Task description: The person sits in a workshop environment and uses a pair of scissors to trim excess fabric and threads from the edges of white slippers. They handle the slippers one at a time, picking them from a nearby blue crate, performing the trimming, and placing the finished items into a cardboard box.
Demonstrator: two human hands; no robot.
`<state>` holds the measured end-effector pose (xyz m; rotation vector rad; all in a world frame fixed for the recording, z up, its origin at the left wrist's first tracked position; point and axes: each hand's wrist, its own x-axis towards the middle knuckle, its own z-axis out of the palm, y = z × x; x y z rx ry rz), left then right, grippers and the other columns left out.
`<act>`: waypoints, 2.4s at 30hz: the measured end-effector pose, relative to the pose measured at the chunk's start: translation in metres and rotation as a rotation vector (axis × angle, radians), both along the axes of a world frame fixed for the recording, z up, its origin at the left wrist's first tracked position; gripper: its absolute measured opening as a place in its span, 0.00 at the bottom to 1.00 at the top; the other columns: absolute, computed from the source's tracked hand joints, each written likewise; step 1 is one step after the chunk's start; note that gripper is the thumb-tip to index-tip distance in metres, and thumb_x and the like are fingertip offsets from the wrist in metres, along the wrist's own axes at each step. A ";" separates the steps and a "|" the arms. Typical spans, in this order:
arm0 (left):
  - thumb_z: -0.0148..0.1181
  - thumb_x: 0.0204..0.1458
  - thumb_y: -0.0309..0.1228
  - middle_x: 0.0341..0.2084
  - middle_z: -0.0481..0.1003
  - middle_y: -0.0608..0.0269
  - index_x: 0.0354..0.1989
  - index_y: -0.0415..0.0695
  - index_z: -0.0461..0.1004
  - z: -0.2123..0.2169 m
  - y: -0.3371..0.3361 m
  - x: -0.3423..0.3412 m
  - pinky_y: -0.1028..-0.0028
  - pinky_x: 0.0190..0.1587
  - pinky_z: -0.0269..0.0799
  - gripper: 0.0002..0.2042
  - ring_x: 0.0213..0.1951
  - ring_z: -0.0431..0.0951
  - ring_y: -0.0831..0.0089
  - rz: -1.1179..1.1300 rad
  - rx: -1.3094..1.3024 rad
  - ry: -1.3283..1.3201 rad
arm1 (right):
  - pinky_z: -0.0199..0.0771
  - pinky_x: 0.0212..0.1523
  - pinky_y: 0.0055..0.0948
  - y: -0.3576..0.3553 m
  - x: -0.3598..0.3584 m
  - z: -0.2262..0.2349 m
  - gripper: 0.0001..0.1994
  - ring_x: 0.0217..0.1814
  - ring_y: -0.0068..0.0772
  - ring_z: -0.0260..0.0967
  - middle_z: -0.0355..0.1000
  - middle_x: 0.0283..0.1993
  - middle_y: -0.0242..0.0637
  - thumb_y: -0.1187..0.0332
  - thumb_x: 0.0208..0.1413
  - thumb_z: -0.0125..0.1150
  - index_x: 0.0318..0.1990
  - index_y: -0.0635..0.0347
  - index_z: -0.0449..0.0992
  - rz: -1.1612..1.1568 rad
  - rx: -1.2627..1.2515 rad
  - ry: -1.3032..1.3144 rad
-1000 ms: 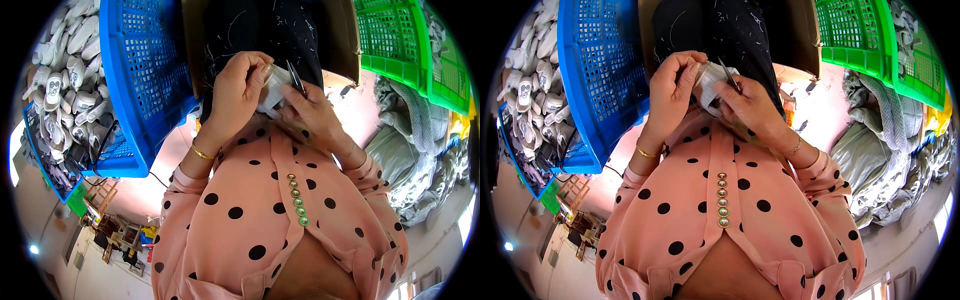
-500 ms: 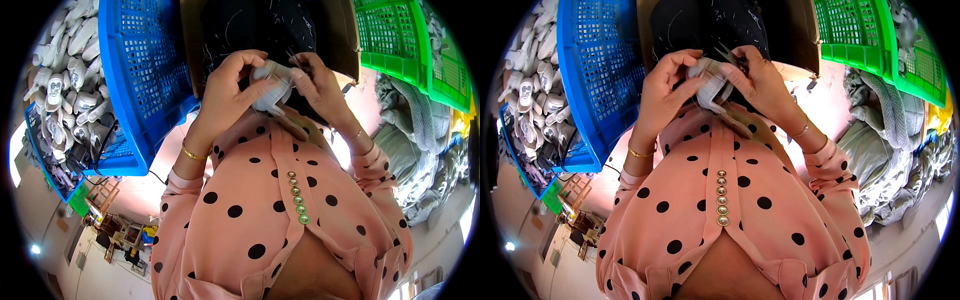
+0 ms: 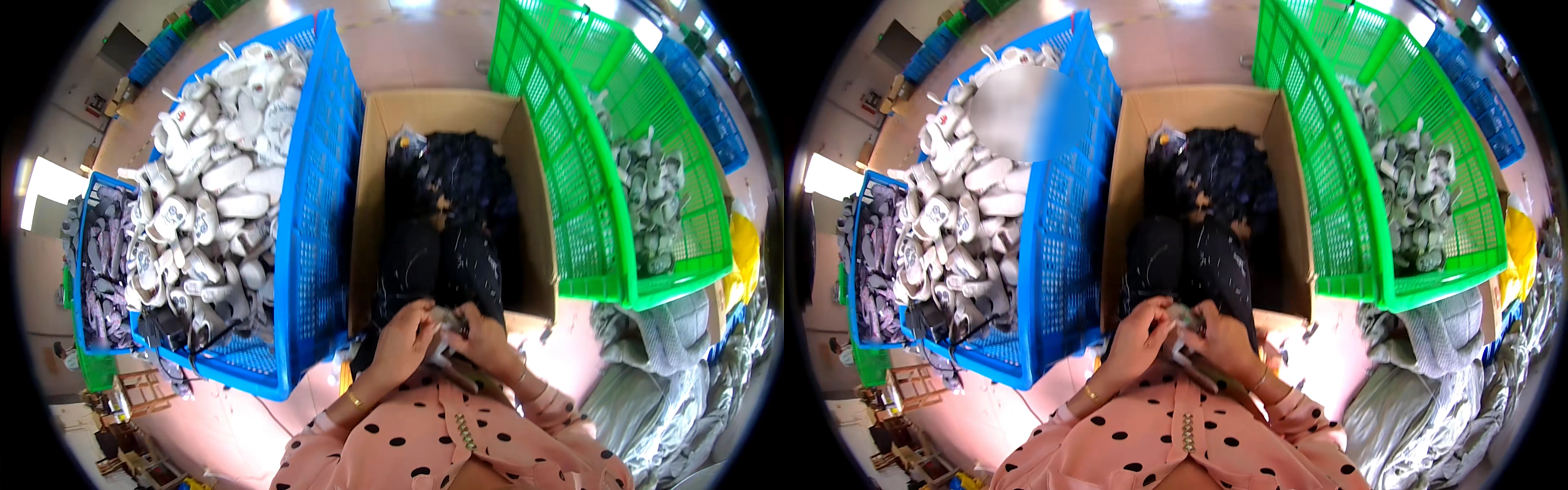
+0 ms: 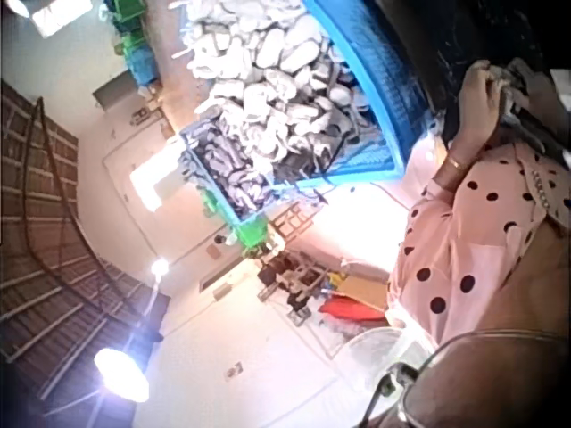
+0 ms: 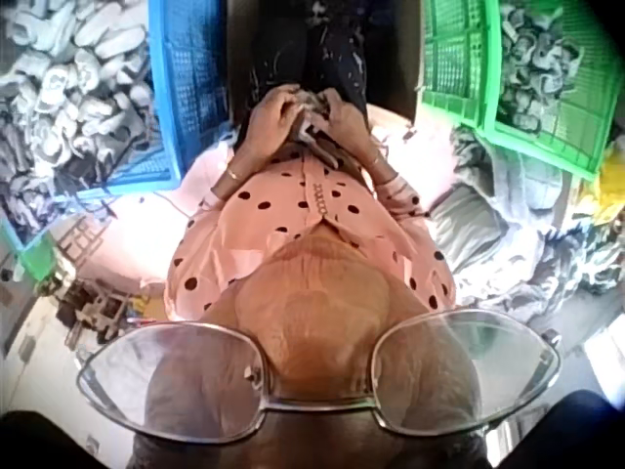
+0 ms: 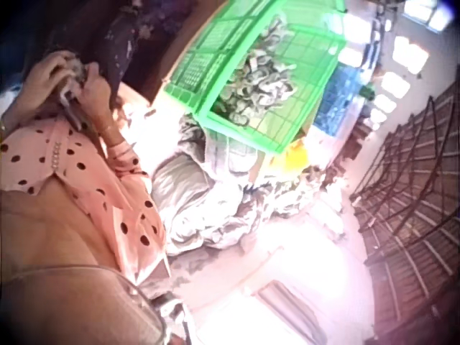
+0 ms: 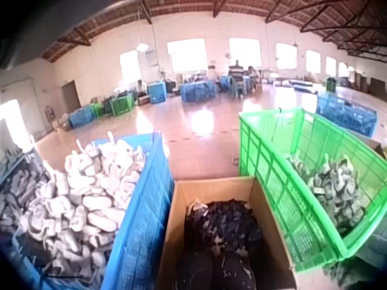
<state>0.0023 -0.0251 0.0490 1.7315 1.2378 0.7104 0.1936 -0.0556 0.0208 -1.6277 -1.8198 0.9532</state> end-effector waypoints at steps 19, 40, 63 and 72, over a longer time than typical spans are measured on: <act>0.60 0.56 0.29 0.34 0.78 0.52 0.31 0.39 0.73 0.033 0.016 0.011 0.67 0.41 0.72 0.07 0.37 0.75 0.58 -0.200 0.129 0.213 | 0.74 0.31 0.44 -0.014 0.002 -0.003 0.25 0.30 0.55 0.76 0.75 0.28 0.52 0.49 0.54 0.66 0.45 0.62 0.68 -0.138 -0.016 0.063; 0.49 0.57 0.48 0.50 0.70 0.36 0.58 0.35 0.66 0.301 0.084 0.054 0.48 0.59 0.60 0.29 0.51 0.71 0.44 -0.049 0.897 -1.287 | 0.77 0.40 0.38 0.010 0.052 -0.006 0.28 0.36 0.47 0.79 0.78 0.33 0.51 0.46 0.59 0.59 0.50 0.65 0.70 0.017 -0.191 0.144; 0.49 0.58 0.46 0.49 0.72 0.49 0.51 0.40 0.69 0.055 0.018 0.039 0.54 0.54 0.65 0.22 0.48 0.72 0.53 -0.498 -0.257 -0.121 | 0.69 0.27 0.45 -0.017 0.022 -0.014 0.11 0.24 0.51 0.71 0.70 0.21 0.46 0.59 0.52 0.62 0.36 0.56 0.72 -0.052 0.067 -0.089; 0.49 0.58 0.47 0.48 0.72 0.50 0.49 0.41 0.70 0.046 0.018 0.031 0.54 0.54 0.65 0.21 0.48 0.72 0.53 -0.505 -0.325 -0.060 | 0.69 0.27 0.47 -0.017 0.021 -0.015 0.10 0.24 0.53 0.71 0.70 0.20 0.48 0.61 0.52 0.61 0.34 0.56 0.71 -0.072 0.073 -0.086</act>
